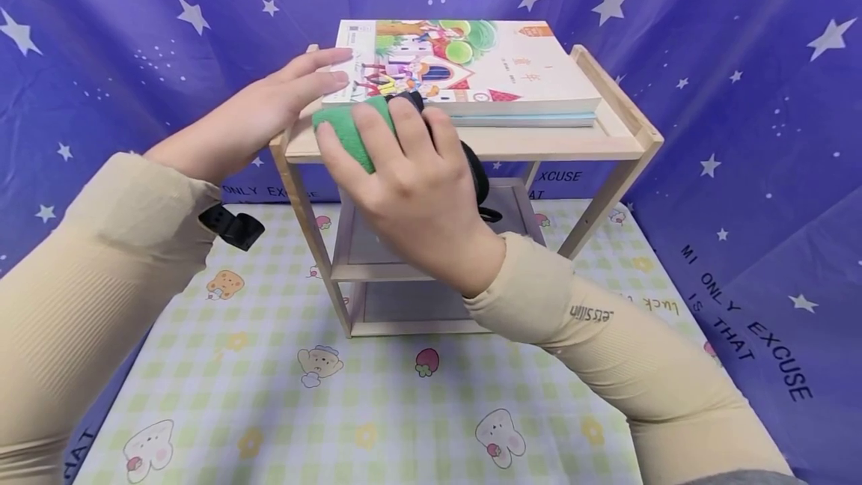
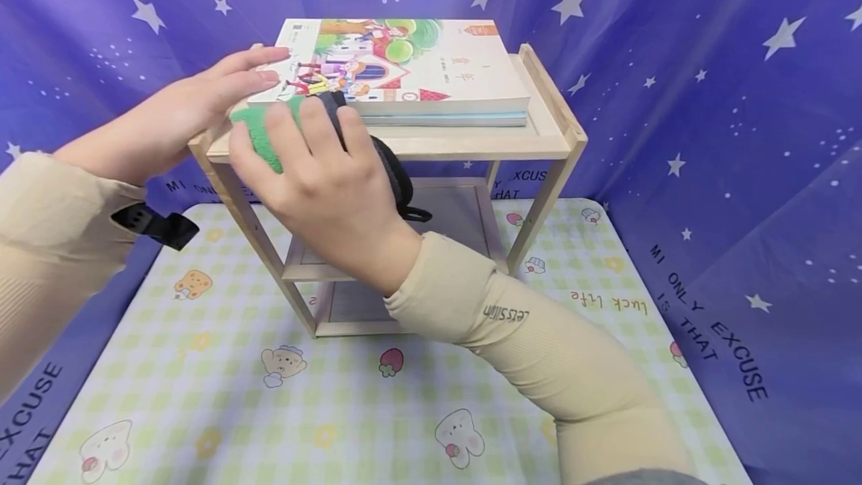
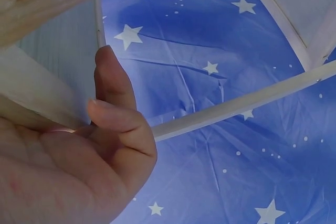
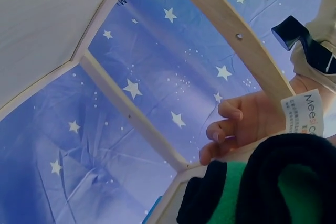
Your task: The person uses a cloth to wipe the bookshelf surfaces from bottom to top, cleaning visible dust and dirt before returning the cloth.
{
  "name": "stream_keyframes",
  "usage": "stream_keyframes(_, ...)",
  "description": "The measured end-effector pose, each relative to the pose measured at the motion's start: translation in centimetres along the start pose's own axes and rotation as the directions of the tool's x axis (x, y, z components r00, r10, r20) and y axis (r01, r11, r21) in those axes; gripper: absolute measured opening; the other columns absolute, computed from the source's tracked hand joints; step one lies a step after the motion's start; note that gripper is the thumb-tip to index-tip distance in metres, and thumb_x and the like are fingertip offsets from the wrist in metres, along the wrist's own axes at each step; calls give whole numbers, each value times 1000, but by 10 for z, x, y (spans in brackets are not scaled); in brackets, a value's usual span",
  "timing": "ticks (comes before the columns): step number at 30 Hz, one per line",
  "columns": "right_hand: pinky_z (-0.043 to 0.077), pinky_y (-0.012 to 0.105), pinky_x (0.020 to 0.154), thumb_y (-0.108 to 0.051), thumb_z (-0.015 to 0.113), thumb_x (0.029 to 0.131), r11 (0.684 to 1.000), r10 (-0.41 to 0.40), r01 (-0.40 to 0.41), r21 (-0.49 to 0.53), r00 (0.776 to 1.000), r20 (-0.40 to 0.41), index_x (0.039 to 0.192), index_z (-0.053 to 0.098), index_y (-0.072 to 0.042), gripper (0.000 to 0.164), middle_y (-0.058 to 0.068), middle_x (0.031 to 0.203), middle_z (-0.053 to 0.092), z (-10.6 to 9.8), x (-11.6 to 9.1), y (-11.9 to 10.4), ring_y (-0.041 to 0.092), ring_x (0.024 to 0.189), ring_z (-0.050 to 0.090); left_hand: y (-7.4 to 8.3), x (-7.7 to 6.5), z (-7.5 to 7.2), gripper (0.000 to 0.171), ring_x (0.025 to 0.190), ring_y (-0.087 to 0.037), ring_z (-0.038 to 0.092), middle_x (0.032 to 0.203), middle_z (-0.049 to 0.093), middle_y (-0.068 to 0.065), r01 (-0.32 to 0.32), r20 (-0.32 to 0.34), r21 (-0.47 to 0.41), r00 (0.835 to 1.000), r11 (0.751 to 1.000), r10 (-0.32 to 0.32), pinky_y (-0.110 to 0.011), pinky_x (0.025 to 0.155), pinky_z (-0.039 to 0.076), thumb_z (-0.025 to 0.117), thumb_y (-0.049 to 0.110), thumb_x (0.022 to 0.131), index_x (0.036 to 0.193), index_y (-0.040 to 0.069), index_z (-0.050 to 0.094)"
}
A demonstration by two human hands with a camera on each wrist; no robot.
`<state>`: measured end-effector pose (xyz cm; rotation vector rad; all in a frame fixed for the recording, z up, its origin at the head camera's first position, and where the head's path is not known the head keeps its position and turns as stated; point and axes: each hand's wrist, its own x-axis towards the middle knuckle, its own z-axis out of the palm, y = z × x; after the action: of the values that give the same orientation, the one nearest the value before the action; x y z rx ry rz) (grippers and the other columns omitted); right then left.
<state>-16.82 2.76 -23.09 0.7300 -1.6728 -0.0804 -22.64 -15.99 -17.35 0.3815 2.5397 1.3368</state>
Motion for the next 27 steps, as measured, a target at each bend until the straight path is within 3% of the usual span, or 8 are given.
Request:
stream_keyframes(6,45,41,77,-17,55,98,1000,0,0,25,1000,19,111,70,-21,20,9,105,68,-7,-6,10,33,96,57,0,1,1,58,150,-4,-12,161,-13,26,4,4,2,1000,1000,-4,-49,124,-5,39,63,99,153,50,21)
stream_keyframes(13,46,42,77,-10,55,95,1000,12,-13,19,1000,22,111,70,-19,23,10,105,68,-14,-15,24,33,95,58,-1,0,-1,58,152,-8,-9,161,-12,27,22,12,-3,1000,1000,-22,-51,123,-3,38,64,99,153,51,19)
stream_keyframes(18,47,45,77,-8,54,94,998,38,-39,42,999,25,111,70,-18,25,10,104,68,-19,-21,33,33,94,58,-1,-3,-1,58,149,-3,-17,158,-16,30,15,15,10,1000,1000,-15,-54,122,-7,38,66,98,152,54,19)
stream_keyframes(27,47,50,78,-11,56,89,993,66,-75,89,993,101,117,67,-17,30,14,109,68,-29,-32,50,37,98,58,0,-1,-1,58,150,-6,-17,159,-16,28,25,-3,8,1000,1000,-25,-55,122,-7,39,65,98,152,53,19)
